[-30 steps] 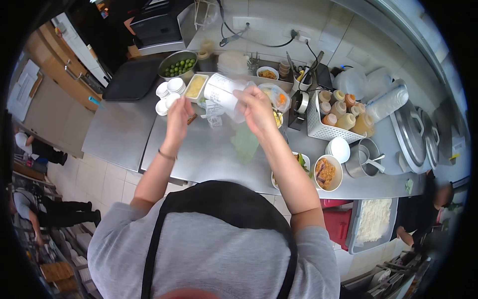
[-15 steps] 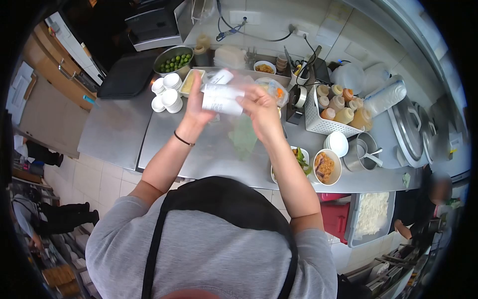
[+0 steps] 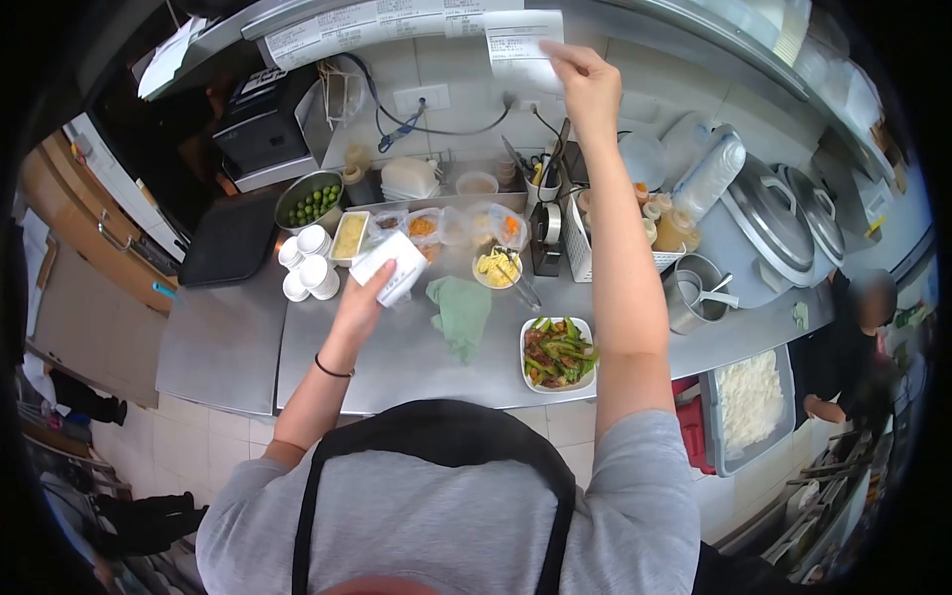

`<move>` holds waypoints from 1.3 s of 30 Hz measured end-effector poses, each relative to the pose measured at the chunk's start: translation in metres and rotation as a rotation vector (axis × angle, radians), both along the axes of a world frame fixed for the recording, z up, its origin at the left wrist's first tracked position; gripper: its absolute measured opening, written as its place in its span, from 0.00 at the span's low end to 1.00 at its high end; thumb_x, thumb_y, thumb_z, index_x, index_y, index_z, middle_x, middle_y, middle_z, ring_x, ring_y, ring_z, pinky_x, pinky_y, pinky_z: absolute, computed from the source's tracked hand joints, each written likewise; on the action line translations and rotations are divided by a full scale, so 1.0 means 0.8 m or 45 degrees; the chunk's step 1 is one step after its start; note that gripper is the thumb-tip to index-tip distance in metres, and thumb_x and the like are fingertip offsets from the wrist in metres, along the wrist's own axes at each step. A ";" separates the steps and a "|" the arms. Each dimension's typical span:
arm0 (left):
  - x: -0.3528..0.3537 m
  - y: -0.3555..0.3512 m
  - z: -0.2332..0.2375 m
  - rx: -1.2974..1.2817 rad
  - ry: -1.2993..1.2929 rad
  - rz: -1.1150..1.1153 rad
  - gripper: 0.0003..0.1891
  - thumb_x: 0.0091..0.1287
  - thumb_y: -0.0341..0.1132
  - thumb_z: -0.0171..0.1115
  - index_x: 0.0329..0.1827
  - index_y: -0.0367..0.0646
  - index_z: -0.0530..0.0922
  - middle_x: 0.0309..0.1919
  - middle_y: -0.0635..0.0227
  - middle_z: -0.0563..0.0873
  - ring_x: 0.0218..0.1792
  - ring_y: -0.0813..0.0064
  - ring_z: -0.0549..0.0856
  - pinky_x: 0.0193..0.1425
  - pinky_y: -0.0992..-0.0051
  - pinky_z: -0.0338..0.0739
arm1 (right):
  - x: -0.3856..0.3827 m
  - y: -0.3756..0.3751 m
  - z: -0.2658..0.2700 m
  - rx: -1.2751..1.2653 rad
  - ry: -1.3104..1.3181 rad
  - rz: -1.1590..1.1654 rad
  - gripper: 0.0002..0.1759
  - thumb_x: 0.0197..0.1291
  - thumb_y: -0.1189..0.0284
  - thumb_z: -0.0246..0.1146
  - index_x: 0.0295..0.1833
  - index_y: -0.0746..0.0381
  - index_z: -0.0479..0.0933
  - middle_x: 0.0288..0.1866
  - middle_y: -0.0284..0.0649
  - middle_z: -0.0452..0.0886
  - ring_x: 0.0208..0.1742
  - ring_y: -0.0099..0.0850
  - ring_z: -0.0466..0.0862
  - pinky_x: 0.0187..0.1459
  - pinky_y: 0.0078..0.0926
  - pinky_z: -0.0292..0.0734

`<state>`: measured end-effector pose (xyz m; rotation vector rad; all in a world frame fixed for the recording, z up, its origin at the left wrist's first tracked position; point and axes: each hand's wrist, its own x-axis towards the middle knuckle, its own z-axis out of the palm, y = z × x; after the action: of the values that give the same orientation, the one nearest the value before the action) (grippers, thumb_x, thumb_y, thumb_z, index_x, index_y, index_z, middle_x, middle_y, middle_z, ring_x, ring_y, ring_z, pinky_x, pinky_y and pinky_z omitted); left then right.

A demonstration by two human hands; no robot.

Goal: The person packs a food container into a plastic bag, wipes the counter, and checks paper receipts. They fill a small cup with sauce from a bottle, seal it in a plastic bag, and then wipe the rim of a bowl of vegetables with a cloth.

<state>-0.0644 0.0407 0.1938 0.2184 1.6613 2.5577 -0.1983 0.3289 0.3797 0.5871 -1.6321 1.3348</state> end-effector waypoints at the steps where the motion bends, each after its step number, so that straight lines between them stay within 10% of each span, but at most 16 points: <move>1: 0.004 0.001 -0.005 -0.083 -0.018 0.016 0.25 0.61 0.37 0.60 0.58 0.34 0.66 0.50 0.65 0.77 0.51 0.76 0.75 0.55 0.77 0.68 | -0.011 0.010 0.000 -0.003 -0.095 0.054 0.10 0.52 0.79 0.57 0.40 0.64 0.81 0.36 0.37 0.81 0.36 0.23 0.77 0.39 0.16 0.69; 8: 0.023 0.016 0.003 -0.260 0.045 -0.161 0.24 0.61 0.37 0.61 0.57 0.35 0.68 0.48 0.67 0.78 0.49 0.78 0.75 0.53 0.78 0.69 | -0.011 0.016 0.057 -0.187 -0.098 0.146 0.13 0.53 0.77 0.60 0.45 0.65 0.79 0.43 0.38 0.80 0.44 0.23 0.77 0.48 0.17 0.68; 13: 0.023 0.023 0.018 -0.275 0.085 -0.140 0.22 0.61 0.36 0.60 0.56 0.34 0.69 0.47 0.67 0.78 0.48 0.78 0.75 0.52 0.78 0.69 | 0.035 0.001 0.015 0.005 0.229 -0.433 0.15 0.55 0.70 0.61 0.48 0.61 0.77 0.43 0.37 0.78 0.44 0.23 0.76 0.49 0.20 0.69; 16: 0.019 0.029 0.032 -0.289 0.178 -0.065 0.21 0.61 0.36 0.60 0.54 0.34 0.70 0.47 0.67 0.78 0.48 0.78 0.76 0.52 0.78 0.69 | 0.100 -0.044 -0.069 0.013 -0.626 0.256 0.17 0.54 0.69 0.61 0.49 0.61 0.74 0.35 0.35 0.78 0.40 0.22 0.76 0.43 0.21 0.71; 17: 0.018 0.032 0.037 -0.310 0.245 -0.014 0.21 0.61 0.36 0.60 0.54 0.34 0.71 0.46 0.67 0.79 0.48 0.78 0.76 0.51 0.78 0.69 | 0.116 -0.058 -0.102 0.369 -0.662 0.305 0.21 0.53 0.68 0.62 0.54 0.60 0.71 0.38 0.36 0.79 0.40 0.21 0.77 0.43 0.21 0.71; 22: 0.019 0.035 0.039 -0.692 0.474 -0.013 0.26 0.61 0.43 0.60 0.57 0.35 0.68 0.50 0.64 0.77 0.52 0.75 0.75 0.55 0.76 0.68 | 0.169 -0.116 -0.151 -0.068 -0.813 0.905 0.28 0.53 0.84 0.58 0.62 0.63 0.61 0.36 0.37 0.78 0.39 0.21 0.77 0.41 0.17 0.71; 26: -0.001 0.017 0.031 0.876 -0.131 -0.610 0.42 0.58 0.61 0.51 0.65 0.36 0.55 0.60 0.56 0.68 0.63 0.65 0.66 0.65 0.65 0.61 | 0.179 -0.111 -0.159 -0.116 -0.958 1.107 0.25 0.54 0.85 0.57 0.60 0.65 0.64 0.37 0.37 0.78 0.38 0.21 0.77 0.40 0.16 0.71; 31: -0.030 -0.002 0.044 0.659 -0.135 -0.101 0.20 0.64 0.33 0.52 0.57 0.34 0.66 0.53 0.56 0.75 0.54 0.63 0.75 0.59 0.65 0.69 | 0.180 -0.111 -0.183 0.274 -0.979 0.750 0.13 0.54 0.85 0.55 0.46 0.67 0.77 0.36 0.37 0.78 0.37 0.22 0.76 0.40 0.16 0.70; 39: -0.046 -0.037 0.042 0.676 -0.133 0.123 0.18 0.62 0.31 0.55 0.53 0.33 0.69 0.50 0.58 0.76 0.52 0.64 0.76 0.58 0.66 0.71 | 0.175 -0.095 -0.180 0.280 -0.845 0.575 0.12 0.54 0.84 0.56 0.42 0.65 0.80 0.34 0.37 0.78 0.35 0.21 0.75 0.39 0.13 0.67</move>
<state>-0.1011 0.0109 0.2274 0.0332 0.9505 2.9733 -0.0586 0.2525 0.2358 0.7192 -2.2966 1.8217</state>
